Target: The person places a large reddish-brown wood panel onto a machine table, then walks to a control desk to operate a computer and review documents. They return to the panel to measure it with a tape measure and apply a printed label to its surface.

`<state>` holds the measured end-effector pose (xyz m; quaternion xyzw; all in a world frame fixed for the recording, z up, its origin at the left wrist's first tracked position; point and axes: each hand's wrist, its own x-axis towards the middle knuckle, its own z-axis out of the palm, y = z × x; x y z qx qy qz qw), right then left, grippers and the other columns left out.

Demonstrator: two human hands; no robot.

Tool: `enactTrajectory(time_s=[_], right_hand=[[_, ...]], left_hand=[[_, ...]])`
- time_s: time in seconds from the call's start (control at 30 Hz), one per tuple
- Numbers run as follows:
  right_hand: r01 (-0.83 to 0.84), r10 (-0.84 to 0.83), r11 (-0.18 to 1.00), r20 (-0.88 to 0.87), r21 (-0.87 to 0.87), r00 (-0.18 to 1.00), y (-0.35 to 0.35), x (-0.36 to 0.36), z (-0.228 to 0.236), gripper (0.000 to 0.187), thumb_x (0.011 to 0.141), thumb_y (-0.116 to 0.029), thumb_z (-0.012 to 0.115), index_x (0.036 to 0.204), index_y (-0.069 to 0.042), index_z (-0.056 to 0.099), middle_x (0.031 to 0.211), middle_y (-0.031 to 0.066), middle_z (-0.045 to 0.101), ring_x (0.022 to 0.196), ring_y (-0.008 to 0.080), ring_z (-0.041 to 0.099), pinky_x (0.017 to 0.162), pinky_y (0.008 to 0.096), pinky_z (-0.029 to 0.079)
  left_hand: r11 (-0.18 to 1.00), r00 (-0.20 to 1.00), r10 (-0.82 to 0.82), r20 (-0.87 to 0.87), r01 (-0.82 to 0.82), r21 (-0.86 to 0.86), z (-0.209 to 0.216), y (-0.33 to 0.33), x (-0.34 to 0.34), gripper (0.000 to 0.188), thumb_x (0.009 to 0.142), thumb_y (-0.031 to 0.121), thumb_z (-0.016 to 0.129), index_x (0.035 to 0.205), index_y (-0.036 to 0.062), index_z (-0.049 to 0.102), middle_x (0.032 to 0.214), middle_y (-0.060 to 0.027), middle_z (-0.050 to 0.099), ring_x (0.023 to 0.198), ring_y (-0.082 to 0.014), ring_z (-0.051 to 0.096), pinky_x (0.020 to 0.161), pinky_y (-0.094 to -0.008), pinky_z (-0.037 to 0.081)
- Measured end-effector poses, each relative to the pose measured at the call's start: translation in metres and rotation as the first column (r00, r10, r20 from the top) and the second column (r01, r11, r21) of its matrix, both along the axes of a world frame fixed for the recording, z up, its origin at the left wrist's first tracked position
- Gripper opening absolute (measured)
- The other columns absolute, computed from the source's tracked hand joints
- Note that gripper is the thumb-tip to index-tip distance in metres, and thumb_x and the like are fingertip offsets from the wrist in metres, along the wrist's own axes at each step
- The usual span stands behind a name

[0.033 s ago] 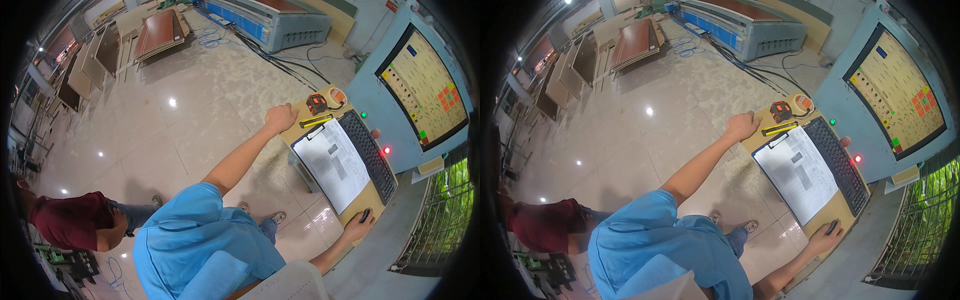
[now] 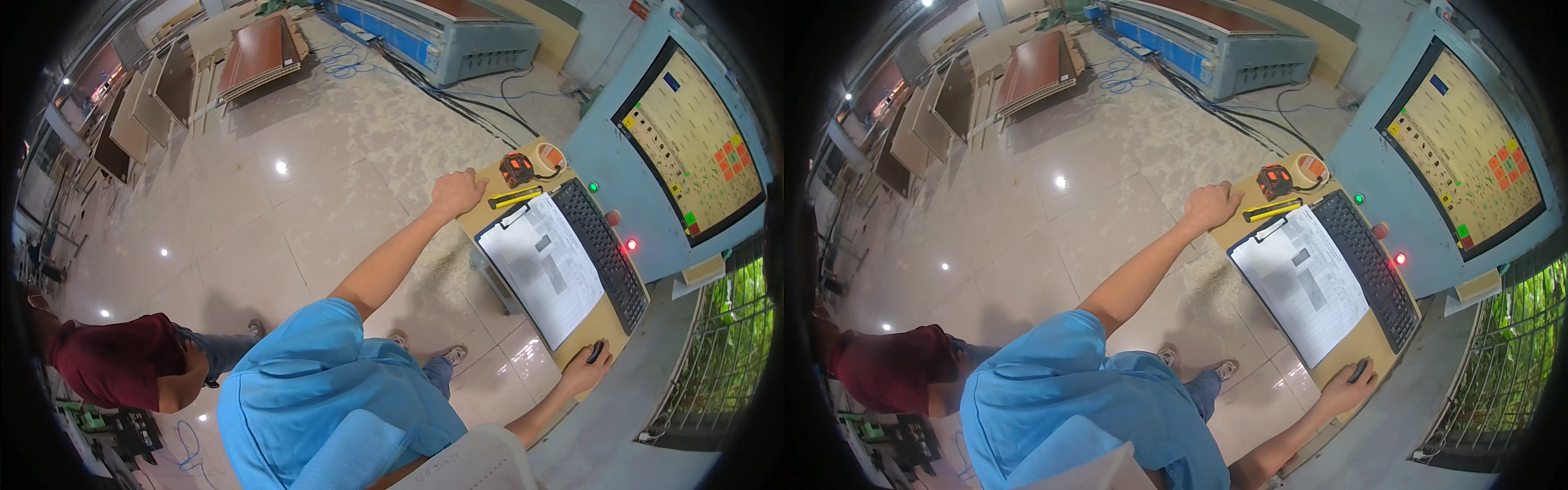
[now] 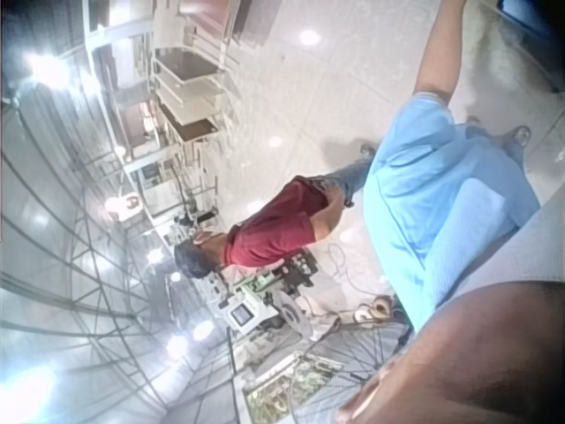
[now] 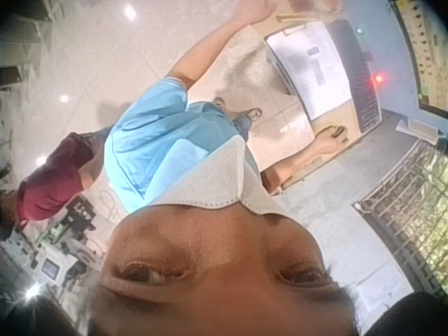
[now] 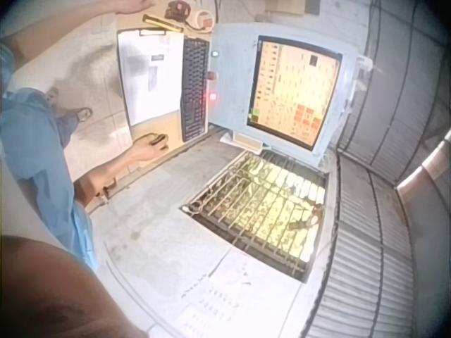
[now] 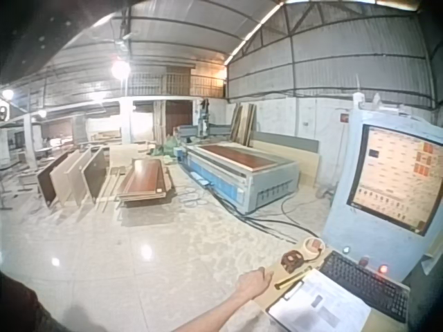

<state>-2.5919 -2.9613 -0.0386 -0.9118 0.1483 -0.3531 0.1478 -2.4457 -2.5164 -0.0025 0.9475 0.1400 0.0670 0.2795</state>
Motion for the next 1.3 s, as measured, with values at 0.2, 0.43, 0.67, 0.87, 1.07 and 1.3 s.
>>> enactTrajectory(time_s=[0.2, 0.43, 0.67, 0.87, 1.07, 1.3], right_hand=[[0.023, -0.023, 1.000, -0.020, 0.017, 1.000, 0.000, 0.000, -0.002, 0.043, 0.092, -0.026, 0.058, 0.133, -0.012, 0.060, 0.135, 0.0288, 0.053, 0.120, 0.0452, 0.054, 0.098, 0.0503, 0.045], [0.033, -0.033, 0.999, -0.040, 0.001, 0.999, 0.004, 0.006, -0.003, 0.043, 0.094, -0.027, 0.058, 0.134, -0.013, 0.060, 0.137, 0.0288, 0.052, 0.124, 0.0446, 0.052, 0.102, 0.0497, 0.044], [0.042, -0.041, 0.999, -0.041, 0.022, 0.998, 0.009, 0.004, 0.001, 0.042, 0.093, -0.026, 0.058, 0.133, -0.014, 0.062, 0.138, 0.0280, 0.052, 0.124, 0.0440, 0.053, 0.101, 0.0494, 0.044], [0.033, -0.032, 0.999, -0.028, 0.029, 0.999, 0.011, 0.004, 0.003, 0.041, 0.093, -0.026, 0.058, 0.132, -0.014, 0.062, 0.136, 0.0268, 0.053, 0.121, 0.0433, 0.054, 0.098, 0.0493, 0.046], [0.030, -0.030, 0.999, -0.028, 0.025, 0.999, 0.010, 0.005, 0.003, 0.040, 0.092, -0.023, 0.059, 0.131, -0.013, 0.062, 0.133, 0.0250, 0.054, 0.119, 0.0425, 0.055, 0.097, 0.0494, 0.047], [0.021, -0.019, 0.999, -0.042, 0.040, 0.999, 0.009, 0.005, 0.003, 0.040, 0.092, -0.022, 0.059, 0.131, -0.013, 0.062, 0.135, 0.0252, 0.054, 0.121, 0.0427, 0.054, 0.098, 0.0493, 0.046]], left_hand=[[1.000, 1.000, 0.011, 0.007, -0.011, -0.009, -0.002, 0.001, 0.001, 0.053, 0.098, 0.050, 0.047, 0.106, 0.0013, 0.066, 0.090, -0.0233, 0.072, 0.087, -0.0407, 0.070, 0.078, -0.0511, 0.055], [1.000, 1.000, -0.008, 0.007, 0.008, 0.030, 0.003, 0.006, 0.008, 0.052, 0.099, 0.049, 0.047, 0.110, 0.0013, 0.065, 0.091, -0.0221, 0.073, 0.087, -0.0392, 0.071, 0.077, -0.0492, 0.056], [1.000, 1.000, 0.009, 0.017, -0.009, 0.011, 0.001, 0.006, 0.008, 0.053, 0.098, 0.050, 0.048, 0.108, 0.0019, 0.067, 0.091, -0.0226, 0.073, 0.088, -0.0396, 0.071, 0.078, -0.0504, 0.055], [1.000, 0.999, 0.014, 0.039, -0.014, 0.006, -0.002, 0.006, 0.010, 0.053, 0.098, 0.050, 0.048, 0.106, 0.0018, 0.068, 0.090, -0.0229, 0.072, 0.087, -0.0401, 0.070, 0.078, -0.0507, 0.055], [1.000, 0.999, 0.011, 0.031, -0.012, 0.016, -0.003, 0.007, 0.010, 0.053, 0.097, 0.050, 0.048, 0.106, 0.0018, 0.068, 0.089, -0.0230, 0.072, 0.086, -0.0399, 0.070, 0.077, -0.0505, 0.055], [1.000, 0.998, 0.018, 0.056, -0.019, 0.017, 0.000, 0.006, 0.008, 0.054, 0.097, 0.051, 0.048, 0.105, 0.0020, 0.068, 0.090, -0.0229, 0.072, 0.087, -0.0399, 0.070, 0.077, -0.0505, 0.055]])
